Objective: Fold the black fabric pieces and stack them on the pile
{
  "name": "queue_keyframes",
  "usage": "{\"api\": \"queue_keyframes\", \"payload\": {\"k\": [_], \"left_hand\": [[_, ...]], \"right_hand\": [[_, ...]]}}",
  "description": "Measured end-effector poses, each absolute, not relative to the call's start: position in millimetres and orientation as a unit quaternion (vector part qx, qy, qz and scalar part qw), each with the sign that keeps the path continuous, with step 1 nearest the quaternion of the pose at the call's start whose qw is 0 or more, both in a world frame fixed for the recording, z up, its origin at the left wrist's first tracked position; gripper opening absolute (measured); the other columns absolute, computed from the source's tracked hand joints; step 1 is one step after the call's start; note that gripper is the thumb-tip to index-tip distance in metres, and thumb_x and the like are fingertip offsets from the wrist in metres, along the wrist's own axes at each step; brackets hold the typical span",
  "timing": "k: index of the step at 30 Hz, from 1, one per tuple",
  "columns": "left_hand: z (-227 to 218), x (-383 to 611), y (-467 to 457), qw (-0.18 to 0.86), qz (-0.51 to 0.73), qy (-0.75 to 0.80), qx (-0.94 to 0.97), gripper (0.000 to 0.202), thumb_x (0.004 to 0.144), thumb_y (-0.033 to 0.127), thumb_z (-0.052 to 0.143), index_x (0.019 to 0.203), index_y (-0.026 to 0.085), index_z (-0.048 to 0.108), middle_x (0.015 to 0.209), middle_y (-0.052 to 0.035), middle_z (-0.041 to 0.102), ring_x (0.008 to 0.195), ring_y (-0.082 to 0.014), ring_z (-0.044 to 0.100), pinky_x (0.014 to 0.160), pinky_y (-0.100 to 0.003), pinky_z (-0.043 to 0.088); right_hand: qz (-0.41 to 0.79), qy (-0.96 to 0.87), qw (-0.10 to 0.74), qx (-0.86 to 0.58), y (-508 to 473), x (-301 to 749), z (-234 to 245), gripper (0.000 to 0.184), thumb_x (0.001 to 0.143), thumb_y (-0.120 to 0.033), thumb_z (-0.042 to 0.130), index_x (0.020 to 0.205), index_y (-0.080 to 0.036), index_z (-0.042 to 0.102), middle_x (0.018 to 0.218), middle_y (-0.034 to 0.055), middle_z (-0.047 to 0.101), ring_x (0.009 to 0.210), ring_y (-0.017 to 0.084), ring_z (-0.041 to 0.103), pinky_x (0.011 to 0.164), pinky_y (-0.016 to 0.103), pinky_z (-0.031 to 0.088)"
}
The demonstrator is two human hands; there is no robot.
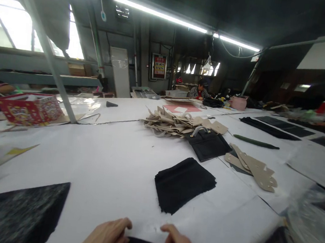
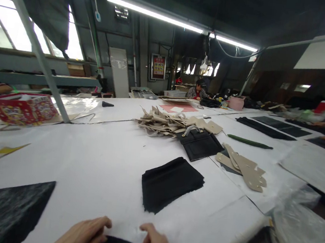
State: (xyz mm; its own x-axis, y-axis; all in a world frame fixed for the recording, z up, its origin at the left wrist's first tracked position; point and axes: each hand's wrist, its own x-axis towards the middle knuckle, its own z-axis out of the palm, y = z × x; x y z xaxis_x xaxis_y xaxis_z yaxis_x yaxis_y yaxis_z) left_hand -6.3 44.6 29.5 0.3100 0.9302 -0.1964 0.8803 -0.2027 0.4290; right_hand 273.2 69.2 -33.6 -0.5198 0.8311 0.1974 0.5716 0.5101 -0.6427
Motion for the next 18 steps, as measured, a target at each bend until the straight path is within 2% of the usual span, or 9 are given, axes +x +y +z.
{"api": "queue_keyframes", "payload": {"k": [2, 4, 6, 8, 14, 18], "left_hand": [[32, 12, 63, 0.253, 0.104, 0.576, 0.77, 0.016, 0.092, 0.023, 0.046, 0.095, 0.025, 0.061, 0.094, 0.0005, 0.07, 0.089, -0.0167, 0.065, 0.078, -0.025, 0.046], [36, 36, 91, 0.249, 0.154, 0.581, 0.759, 0.017, 0.092, 0.025, 0.047, 0.085, 0.023, 0.062, 0.089, 0.0001, 0.069, 0.084, -0.0161, 0.064, 0.074, -0.025, 0.045], [41, 61, 123, 0.224, 0.197, 0.597, 0.745, 0.016, 0.092, 0.025, 0.049, 0.082, 0.022, 0.062, 0.085, -0.0002, 0.068, 0.081, -0.0159, 0.063, 0.072, -0.025, 0.045], [44, 81, 156, 0.175, 0.225, 0.614, 0.736, 0.015, 0.093, 0.024, 0.05, 0.085, 0.021, 0.062, 0.088, -0.0018, 0.068, 0.084, -0.0168, 0.063, 0.074, -0.026, 0.045], [36, 107, 220, 0.118, 0.233, 0.645, 0.718, 0.012, 0.091, 0.016, 0.05, 0.092, 0.015, 0.063, 0.097, -0.0107, 0.065, 0.097, -0.0247, 0.059, 0.082, -0.037, 0.044], [33, 95, 212, 0.096, 0.236, 0.659, 0.707, 0.015, 0.089, 0.016, 0.056, 0.103, 0.017, 0.06, 0.106, -0.01, 0.062, 0.103, -0.0238, 0.057, 0.086, -0.037, 0.043]], "right_hand": [[0.286, -0.798, 0.255, -0.465, 104, 301, -3, 0.047, 0.074, -0.008, 0.05, 0.116, -0.028, 0.058, 0.086, -0.0042, 0.067, 0.077, 0.014, 0.064, 0.069, 0.022, 0.046], [0.286, -0.791, 0.24, -0.484, 150, 324, 28, 0.036, 0.077, -0.011, 0.049, 0.107, -0.026, 0.063, 0.09, -0.0013, 0.068, 0.083, 0.015, 0.064, 0.075, 0.025, 0.047], [0.246, -0.798, 0.212, -0.507, 199, 339, 52, 0.028, 0.077, -0.012, 0.052, 0.099, -0.022, 0.066, 0.094, 0.0017, 0.068, 0.089, 0.017, 0.064, 0.082, 0.028, 0.046], [0.182, -0.803, 0.167, -0.542, 246, 345, 64, 0.029, 0.076, -0.011, 0.055, 0.1, -0.021, 0.067, 0.097, 0.0026, 0.069, 0.091, 0.017, 0.063, 0.083, 0.027, 0.045], [0.078, -0.778, 0.15, -0.605, 319, 327, 43, 0.031, 0.074, -0.006, 0.055, 0.099, -0.017, 0.069, 0.1, 0.0086, 0.067, 0.097, 0.022, 0.059, 0.085, 0.031, 0.039], [0.038, -0.769, 0.179, -0.613, 319, 307, 18, 0.039, 0.075, -0.005, 0.052, 0.11, -0.015, 0.066, 0.116, 0.0129, 0.061, 0.109, 0.026, 0.053, 0.09, 0.035, 0.035]]}}
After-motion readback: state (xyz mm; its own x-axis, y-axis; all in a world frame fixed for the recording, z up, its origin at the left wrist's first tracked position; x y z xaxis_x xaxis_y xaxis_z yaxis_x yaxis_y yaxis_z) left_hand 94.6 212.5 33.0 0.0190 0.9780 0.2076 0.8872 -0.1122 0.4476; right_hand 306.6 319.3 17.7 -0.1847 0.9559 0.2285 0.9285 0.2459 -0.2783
